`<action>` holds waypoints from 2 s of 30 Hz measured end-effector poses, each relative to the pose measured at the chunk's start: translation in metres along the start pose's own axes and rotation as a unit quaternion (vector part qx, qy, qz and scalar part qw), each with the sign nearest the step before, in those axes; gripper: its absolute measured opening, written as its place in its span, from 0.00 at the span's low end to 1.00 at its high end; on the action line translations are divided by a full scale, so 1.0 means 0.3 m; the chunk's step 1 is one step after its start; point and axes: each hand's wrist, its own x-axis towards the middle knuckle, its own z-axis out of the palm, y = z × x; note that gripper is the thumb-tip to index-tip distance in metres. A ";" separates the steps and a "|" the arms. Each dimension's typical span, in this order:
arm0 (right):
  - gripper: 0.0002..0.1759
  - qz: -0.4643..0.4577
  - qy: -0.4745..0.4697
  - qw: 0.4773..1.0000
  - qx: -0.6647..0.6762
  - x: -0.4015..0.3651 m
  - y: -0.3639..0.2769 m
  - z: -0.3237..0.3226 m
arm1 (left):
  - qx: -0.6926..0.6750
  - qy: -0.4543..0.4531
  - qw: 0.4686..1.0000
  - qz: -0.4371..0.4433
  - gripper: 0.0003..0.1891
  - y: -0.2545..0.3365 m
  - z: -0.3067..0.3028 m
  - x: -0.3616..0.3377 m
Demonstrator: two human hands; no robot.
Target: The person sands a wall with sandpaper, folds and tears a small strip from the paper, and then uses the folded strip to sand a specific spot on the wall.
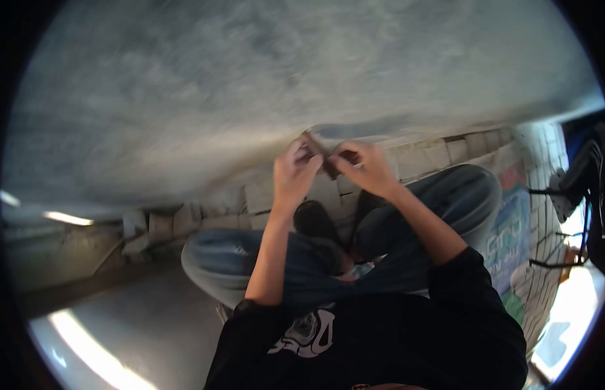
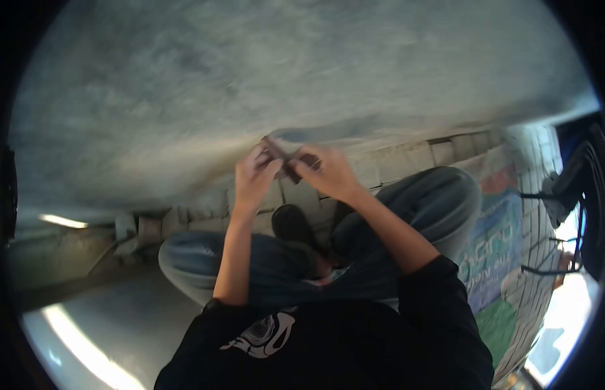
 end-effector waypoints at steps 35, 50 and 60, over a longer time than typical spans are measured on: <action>0.06 0.026 0.039 0.998 0.040 -0.007 0.011 0.010 | -0.017 -0.012 0.999 -0.030 0.06 0.004 0.000 0.000; 0.14 -0.117 0.076 0.983 -0.116 -0.017 -0.005 0.024 | 0.025 -0.041 0.994 -0.100 0.12 -0.012 -0.026 0.000; 0.28 -0.175 0.025 0.959 -0.222 -0.030 -0.003 0.025 | 0.042 -0.054 0.993 -0.093 0.11 0.016 -0.023 -0.008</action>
